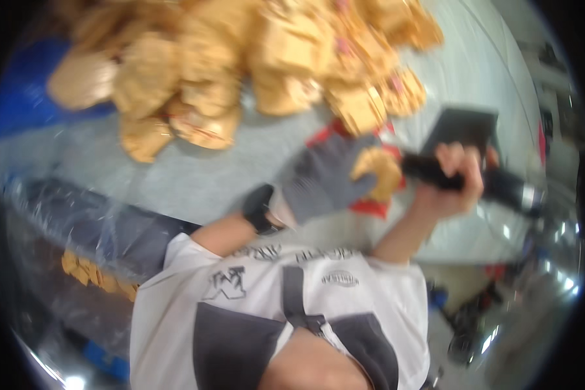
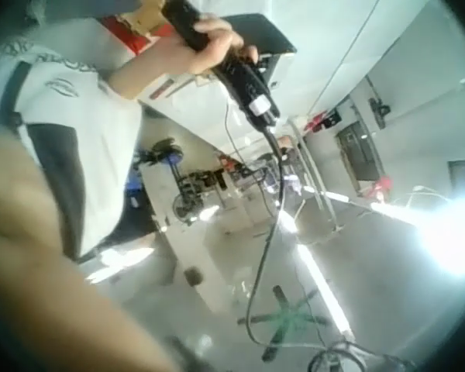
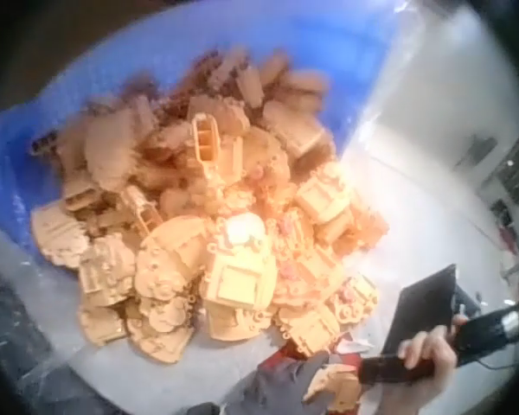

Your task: The person fastens toy components into a yellow plastic housing with an electric screwdriver at a workstation.

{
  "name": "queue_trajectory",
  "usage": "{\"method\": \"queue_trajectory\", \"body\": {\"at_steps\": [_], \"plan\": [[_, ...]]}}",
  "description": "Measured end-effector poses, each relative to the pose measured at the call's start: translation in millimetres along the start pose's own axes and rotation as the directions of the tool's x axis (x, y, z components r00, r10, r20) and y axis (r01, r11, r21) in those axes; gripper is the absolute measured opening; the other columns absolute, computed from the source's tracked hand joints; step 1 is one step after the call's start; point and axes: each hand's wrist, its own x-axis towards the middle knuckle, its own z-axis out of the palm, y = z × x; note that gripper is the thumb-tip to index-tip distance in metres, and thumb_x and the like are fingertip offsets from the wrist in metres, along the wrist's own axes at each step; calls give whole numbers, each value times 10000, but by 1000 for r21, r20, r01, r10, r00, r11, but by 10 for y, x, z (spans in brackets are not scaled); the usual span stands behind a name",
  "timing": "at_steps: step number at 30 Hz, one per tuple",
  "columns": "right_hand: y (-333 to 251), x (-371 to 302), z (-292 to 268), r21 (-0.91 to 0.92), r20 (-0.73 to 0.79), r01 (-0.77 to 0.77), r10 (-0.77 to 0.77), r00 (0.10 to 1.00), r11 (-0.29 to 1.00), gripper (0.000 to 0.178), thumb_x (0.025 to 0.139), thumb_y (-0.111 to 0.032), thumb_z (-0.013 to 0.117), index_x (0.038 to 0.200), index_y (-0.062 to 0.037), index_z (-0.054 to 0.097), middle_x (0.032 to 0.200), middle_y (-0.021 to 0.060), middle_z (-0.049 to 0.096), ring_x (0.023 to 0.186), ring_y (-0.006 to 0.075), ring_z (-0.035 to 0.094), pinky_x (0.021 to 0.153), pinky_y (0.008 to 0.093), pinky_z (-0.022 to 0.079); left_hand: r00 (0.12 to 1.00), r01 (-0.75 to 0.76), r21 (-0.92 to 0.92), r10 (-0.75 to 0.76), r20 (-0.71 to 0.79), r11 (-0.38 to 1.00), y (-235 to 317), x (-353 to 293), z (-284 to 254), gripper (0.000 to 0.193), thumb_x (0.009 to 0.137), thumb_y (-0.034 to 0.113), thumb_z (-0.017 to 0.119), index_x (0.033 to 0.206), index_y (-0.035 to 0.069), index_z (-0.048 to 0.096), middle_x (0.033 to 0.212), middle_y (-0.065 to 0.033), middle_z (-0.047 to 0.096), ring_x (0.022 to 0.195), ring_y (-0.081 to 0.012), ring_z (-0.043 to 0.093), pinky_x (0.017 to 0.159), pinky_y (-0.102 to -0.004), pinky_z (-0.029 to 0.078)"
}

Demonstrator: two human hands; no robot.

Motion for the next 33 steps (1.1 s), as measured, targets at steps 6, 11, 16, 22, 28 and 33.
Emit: {"method": "queue_trajectory", "body": {"at_steps": [6, 11, 16, 22, 28, 33], "plan": [[-902, 10, -739, 14, -49, 322, -321, 946, 946, 317, 762, -100, 535, 1053, -3, 458, 704, 42, 461, 606, 146, 437, 653, 310, 389, 990, 99, -341, -60, 124, 935, 117, 34, 69, 481, 759, 292, 578, 1180, 91, 460, 1013, -164, 558, 921, -282, 558, 788, -347, 452], [-1127, -38, -623, 73, 88, 411, -417, 905, 909, 346, 783, -109, 496, 1106, 5, 446, 703, 44, 417, 614, 148, 419, 656, 323, 345, 906, -410, -665, 363, -218, 624, -414, -549, -770, 316, 854, 159, 470, 1125, -1, 491, 979, -73, 555, 888, -158, 535, 766, -241, 443], [-993, -52, -496, 78, 20, 348, -350, 936, 934, 303, 779, -87, 497, 1069, -1, 478, 686, 45, 417, 602, 149, 410, 640, 309, 345, 681, -202, -898, 715, 159, 391, 39, -441, -1493, 316, 847, 271, 517, 1060, 42, 561, 1043, -146, 561, 937, -291, 541, 797, -397, 424], [-1040, -144, -670, 16, -22, 362, -362, 932, 932, 315, 786, -72, 488, 1095, -11, 475, 680, 44, 423, 587, 142, 402, 625, 305, 341, 600, 286, 147, -57, -798, 947, -434, -369, -1213, 569, 623, 140, 720, 1132, 65, 477, 1110, -134, 488, 1029, -313, 458, 883, -396, 374], [-980, -269, -741, -75, -103, 300, -307, 946, 951, 376, 791, -97, 483, 1154, -41, 402, 681, 34, 422, 575, 141, 419, 605, 315, 369, 524, 730, 405, -72, -848, 550, -1090, -538, -1264, 662, 605, 213, 730, 1182, 56, 445, 1189, -181, 436, 1076, -332, 440, 893, -404, 383], [-1013, -341, -838, -140, -201, 274, -298, 933, 952, 355, 784, -96, 482, 1134, -67, 425, 680, 22, 409, 564, 130, 414, 586, 300, 362, 511, 482, 497, 229, -829, 722, -890, -510, -1565, 475, 607, 144, 745, 1016, -12, 561, 996, -151, 588, 941, -288, 548, 821, -363, 436]]}}
